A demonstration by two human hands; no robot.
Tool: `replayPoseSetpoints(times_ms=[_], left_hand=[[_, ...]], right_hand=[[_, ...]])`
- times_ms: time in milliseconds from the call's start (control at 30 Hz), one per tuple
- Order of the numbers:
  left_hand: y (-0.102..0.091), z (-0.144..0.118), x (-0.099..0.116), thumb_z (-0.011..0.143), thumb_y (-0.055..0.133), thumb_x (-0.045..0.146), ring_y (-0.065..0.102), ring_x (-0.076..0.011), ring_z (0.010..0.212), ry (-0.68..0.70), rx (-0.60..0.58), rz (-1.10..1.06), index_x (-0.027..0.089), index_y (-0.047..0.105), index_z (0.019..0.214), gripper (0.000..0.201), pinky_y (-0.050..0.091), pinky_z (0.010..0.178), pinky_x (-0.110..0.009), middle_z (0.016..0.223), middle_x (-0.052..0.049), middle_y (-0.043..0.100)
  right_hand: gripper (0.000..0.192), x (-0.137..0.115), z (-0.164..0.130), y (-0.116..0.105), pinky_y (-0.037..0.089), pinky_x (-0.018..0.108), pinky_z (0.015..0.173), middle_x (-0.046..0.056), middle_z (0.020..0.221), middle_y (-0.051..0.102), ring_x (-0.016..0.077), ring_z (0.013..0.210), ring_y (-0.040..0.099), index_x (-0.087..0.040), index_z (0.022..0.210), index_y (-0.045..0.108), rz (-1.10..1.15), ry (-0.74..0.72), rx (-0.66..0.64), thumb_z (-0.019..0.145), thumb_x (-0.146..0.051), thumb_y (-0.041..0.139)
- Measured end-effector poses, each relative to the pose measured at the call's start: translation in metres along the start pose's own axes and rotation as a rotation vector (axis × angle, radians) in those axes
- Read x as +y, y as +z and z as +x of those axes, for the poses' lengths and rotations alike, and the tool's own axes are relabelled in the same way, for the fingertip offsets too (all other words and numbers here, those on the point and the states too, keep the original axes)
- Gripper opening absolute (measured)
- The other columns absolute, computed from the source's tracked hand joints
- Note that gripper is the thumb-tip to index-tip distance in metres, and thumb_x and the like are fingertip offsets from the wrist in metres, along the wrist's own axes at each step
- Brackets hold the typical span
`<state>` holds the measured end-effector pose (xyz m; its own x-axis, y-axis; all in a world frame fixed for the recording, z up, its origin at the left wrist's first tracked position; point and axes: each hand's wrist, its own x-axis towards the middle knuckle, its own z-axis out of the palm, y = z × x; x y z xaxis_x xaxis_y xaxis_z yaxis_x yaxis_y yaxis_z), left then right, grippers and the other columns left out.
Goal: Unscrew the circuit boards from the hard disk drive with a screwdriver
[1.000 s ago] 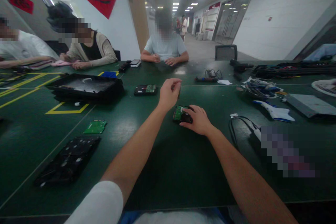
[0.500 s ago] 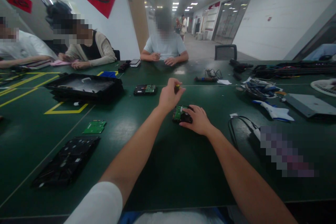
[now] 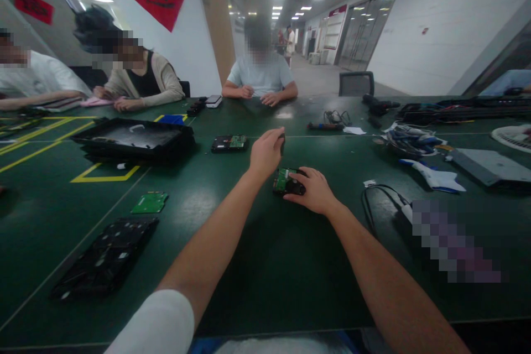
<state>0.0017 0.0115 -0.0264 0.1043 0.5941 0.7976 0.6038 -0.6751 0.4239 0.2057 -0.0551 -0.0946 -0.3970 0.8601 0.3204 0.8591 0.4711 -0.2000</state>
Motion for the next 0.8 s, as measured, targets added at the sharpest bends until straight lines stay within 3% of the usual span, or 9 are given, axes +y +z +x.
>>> replayPoseSetpoints(times_ms=[233, 367, 500, 633, 800], left_hand=[[0.010, -0.007, -0.001, 0.085, 0.081, 0.039, 0.073, -0.0217, 0.093, -0.144, 0.020, -0.087, 0.024, 0.060, 0.124, 0.047, 0.057, 0.086, -0.035, 0.109, -0.006, 0.075], [0.005, -0.005, 0.002, 0.090, 0.077, 0.035, 0.073, -0.0207, 0.091, -0.174, -0.009, -0.083, 0.026, 0.057, 0.120, 0.037, 0.057, 0.086, -0.035, 0.104, -0.004, 0.074], [-0.001, -0.001, 0.009, 0.094, 0.070, 0.030, 0.069, -0.0223, 0.102, -0.076, -0.041, 0.015, 0.026, 0.063, 0.117, 0.025, 0.056, 0.089, -0.036, 0.113, -0.007, 0.070], [-0.003, -0.001, 0.011, 0.096, 0.066, 0.024, 0.067, -0.0236, 0.109, -0.036, -0.026, 0.068, 0.026, 0.067, 0.121, 0.025, 0.056, 0.091, -0.036, 0.121, -0.009, 0.068], [-0.001, -0.001, 0.008, 0.097, 0.065, 0.025, 0.071, -0.0262, 0.107, -0.095, -0.051, 0.059, 0.026, 0.063, 0.127, 0.030, 0.055, 0.092, -0.040, 0.124, -0.010, 0.072]], right_hand=[[0.078, -0.004, 0.000, -0.001, 0.032, 0.060, 0.115, 0.016, 0.148, 0.052, 0.0386, 0.140, 0.043, -0.029, 0.142, 0.062, -0.017, 0.045, -0.010, 0.081, -0.078, 0.064], [0.077, -0.007, 0.000, -0.002, 0.032, 0.060, 0.114, 0.014, 0.149, 0.052, 0.0390, 0.140, 0.042, -0.030, 0.142, 0.061, -0.033, 0.064, -0.027, 0.082, -0.079, 0.063], [0.078, -0.007, 0.001, -0.002, 0.033, 0.059, 0.112, 0.014, 0.150, 0.051, 0.0397, 0.141, 0.040, -0.031, 0.143, 0.061, -0.045, 0.078, -0.024, 0.082, -0.081, 0.060], [0.078, -0.004, 0.001, -0.002, 0.036, 0.059, 0.110, 0.013, 0.148, 0.052, 0.0400, 0.138, 0.043, -0.033, 0.141, 0.062, -0.053, 0.088, -0.006, 0.081, -0.082, 0.060], [0.078, 0.001, 0.001, -0.002, 0.036, 0.060, 0.109, 0.014, 0.148, 0.052, 0.0401, 0.138, 0.043, -0.032, 0.140, 0.063, -0.050, 0.087, 0.011, 0.081, -0.082, 0.060]])
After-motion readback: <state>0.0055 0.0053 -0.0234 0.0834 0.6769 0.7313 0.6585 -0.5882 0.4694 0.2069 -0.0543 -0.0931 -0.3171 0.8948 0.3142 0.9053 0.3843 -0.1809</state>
